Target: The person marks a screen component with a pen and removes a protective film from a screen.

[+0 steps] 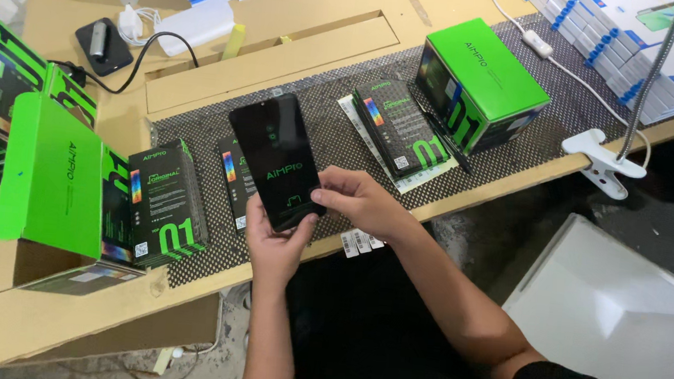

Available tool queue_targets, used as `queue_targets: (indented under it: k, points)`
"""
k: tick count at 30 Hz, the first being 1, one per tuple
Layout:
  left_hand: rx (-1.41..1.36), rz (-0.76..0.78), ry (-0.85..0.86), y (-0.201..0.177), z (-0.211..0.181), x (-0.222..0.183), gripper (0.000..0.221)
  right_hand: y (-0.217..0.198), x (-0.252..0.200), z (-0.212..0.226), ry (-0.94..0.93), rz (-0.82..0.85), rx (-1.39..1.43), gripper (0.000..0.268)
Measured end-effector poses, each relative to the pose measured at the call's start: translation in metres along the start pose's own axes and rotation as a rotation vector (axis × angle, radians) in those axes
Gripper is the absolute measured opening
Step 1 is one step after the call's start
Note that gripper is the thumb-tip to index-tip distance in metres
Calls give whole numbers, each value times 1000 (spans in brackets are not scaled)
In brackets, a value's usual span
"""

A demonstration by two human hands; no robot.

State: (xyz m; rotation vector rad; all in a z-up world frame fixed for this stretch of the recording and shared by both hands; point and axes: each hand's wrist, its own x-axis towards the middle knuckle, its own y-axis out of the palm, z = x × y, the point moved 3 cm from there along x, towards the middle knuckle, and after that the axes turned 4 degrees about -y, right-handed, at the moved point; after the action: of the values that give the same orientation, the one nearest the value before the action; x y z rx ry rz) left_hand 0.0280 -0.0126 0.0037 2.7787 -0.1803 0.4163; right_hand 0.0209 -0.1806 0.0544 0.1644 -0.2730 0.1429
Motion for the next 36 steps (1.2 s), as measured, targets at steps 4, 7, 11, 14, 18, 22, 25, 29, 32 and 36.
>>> queue_targets:
  k: [4,7,11,14,18,22,25,29,32,36]
  points:
    - [11,9,0,2,-4,1,72,5,-1,19,-25,-9,-5,4]
    - [29,16,33,2,-4,1,72,4,0,13,-67,-2,-1,1]
    - [70,9,54,5,-12,0,71,3,0,4,-54,-13,18,7]
    - [56,9,61,8,-13,0,71,2,0,5,-46,-14,24,10]
    - [39,11,32,7,-12,-1,72,-2,0,-8,-25,-21,6,13]
    - [49,3,23,4,-8,0,73,-7,3,-19,-40,-5,-7,13]
    - [20,-12,-19,7,-19,-4,69,-3,2,-11,0,12,-9,15]
    - [-1,17,-39,4,-13,-3,68,-4,1,-12,5,5,-8,17]
    - [0,37,-37,2,-9,0,70,-8,4,-19,20,9,-7,20]
    - [10,44,-46,4,-16,-3,69,-9,2,-22,30,5,-12,20]
